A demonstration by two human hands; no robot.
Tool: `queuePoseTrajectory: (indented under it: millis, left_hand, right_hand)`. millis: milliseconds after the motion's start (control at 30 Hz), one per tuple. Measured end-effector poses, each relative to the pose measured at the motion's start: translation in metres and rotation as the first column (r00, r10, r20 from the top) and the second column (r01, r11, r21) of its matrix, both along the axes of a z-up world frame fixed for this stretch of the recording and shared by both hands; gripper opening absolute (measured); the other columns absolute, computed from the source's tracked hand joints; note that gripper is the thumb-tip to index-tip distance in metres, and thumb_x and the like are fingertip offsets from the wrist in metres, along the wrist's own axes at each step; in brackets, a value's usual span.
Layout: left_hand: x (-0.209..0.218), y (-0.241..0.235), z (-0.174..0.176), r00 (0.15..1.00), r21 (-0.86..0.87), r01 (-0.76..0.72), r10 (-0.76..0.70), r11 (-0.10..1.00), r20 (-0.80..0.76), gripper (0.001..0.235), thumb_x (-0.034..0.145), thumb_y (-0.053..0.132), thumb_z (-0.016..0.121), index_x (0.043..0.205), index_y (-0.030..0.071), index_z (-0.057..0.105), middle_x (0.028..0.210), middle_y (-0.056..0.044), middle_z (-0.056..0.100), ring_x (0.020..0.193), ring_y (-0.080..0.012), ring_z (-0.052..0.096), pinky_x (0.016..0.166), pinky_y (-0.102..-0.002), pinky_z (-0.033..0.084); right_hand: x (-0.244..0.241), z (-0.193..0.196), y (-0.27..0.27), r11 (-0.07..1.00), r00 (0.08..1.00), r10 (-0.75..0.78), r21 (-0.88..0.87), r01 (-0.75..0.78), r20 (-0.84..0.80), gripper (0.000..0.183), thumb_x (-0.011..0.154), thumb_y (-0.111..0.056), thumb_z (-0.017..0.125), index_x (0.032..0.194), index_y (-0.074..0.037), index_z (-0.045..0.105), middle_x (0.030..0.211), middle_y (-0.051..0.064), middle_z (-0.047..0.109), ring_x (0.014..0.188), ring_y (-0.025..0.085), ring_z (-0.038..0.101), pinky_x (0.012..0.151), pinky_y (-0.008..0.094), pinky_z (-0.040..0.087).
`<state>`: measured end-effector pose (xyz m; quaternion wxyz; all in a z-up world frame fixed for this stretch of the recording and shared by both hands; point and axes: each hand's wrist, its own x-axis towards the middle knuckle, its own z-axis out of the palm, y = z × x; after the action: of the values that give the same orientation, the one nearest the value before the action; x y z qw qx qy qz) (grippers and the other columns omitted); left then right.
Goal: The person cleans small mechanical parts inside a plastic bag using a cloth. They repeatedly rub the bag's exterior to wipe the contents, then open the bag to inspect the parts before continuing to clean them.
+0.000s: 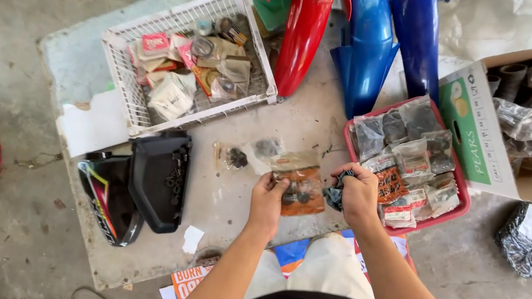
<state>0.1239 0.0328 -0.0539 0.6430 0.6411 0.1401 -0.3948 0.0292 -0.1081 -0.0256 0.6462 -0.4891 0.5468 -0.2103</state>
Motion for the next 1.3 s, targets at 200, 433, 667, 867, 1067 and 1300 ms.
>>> queuePoseTrajectory:
  millis: [200,433,667,867,1067,1300]
  left_hand:
    - [-0.002,-0.025,-0.122,0.991,0.265,0.095,-0.117,0.96,0.071,0.058,0.081,0.018,0.088,0.131,0.005,0.062,0.11,-0.014,0.07,0.104,-0.0221,0.066,0.091,-0.04,0.055]
    - [-0.013,-0.04,-0.205,0.906,0.5,0.172,-0.336,0.849,0.258,0.069,0.069,0.014,0.083,0.131,0.001,0.055,0.117,-0.026,0.061,0.12,-0.0437,0.062,0.104,-0.05,0.049]
    - [-0.009,-0.053,-0.231,0.798,0.649,0.192,-0.502,0.736,0.333,0.087,0.078,0.018,0.076,0.151,-0.01,0.038,0.128,-0.03,0.052,0.125,-0.046,0.057,0.107,-0.051,0.048]
    - [-0.006,-0.065,-0.249,0.828,0.64,0.212,-0.483,0.739,0.284,0.07,0.087,0.021,0.069,0.146,-0.009,0.044,0.132,-0.031,0.059,0.126,-0.0446,0.06,0.107,-0.049,0.048]
    - [-0.004,-0.065,-0.242,0.816,0.603,0.277,-0.515,0.749,0.265,0.054,0.098,0.016,0.058,0.145,-0.007,0.046,0.132,-0.031,0.061,0.124,-0.0431,0.062,0.104,-0.049,0.052]
    - [0.0,-0.059,-0.243,0.811,0.549,0.271,-0.495,0.791,0.313,0.05,0.102,0.014,0.054,0.145,-0.009,0.046,0.135,-0.037,0.057,0.125,-0.0505,0.059,0.104,-0.053,0.051]
  right_hand:
    - [-0.021,-0.133,-0.001,0.964,0.847,0.263,0.101,-0.245,-0.462,0.04,0.094,-0.043,0.071,0.075,-0.009,0.078,0.065,0.018,0.068,0.07,0.029,0.067,0.066,0.041,0.051]
    - [-0.018,-0.238,-0.013,0.919,0.702,0.377,0.149,-0.366,-0.604,0.036,0.095,-0.044,0.069,0.124,-0.022,0.072,0.118,0.017,0.073,0.12,0.038,0.065,0.101,0.051,0.053]
    - [0.019,-0.255,-0.041,0.816,0.565,0.48,0.105,-0.569,-0.671,0.056,0.099,-0.031,0.065,0.149,-0.015,0.046,0.137,0.021,0.056,0.126,0.043,0.06,0.102,0.058,0.053]
    - [0.002,-0.326,-0.038,0.604,0.382,0.418,-0.063,-0.795,-0.824,0.036,0.095,-0.024,0.066,0.128,-0.018,0.055,0.117,0.007,0.053,0.106,0.03,0.069,0.081,0.045,0.064]
    - [-0.009,-0.313,-0.035,0.687,0.566,0.402,-0.171,-0.706,-0.72,0.025,0.09,-0.018,0.064,0.115,-0.014,0.063,0.102,0.009,0.06,0.097,0.031,0.07,0.079,0.044,0.062]
    - [0.018,-0.238,-0.006,0.72,0.748,0.551,-0.242,-0.65,-0.369,0.024,0.085,-0.017,0.073,0.108,-0.022,0.078,0.097,0.007,0.073,0.103,0.03,0.072,0.091,0.042,0.058]
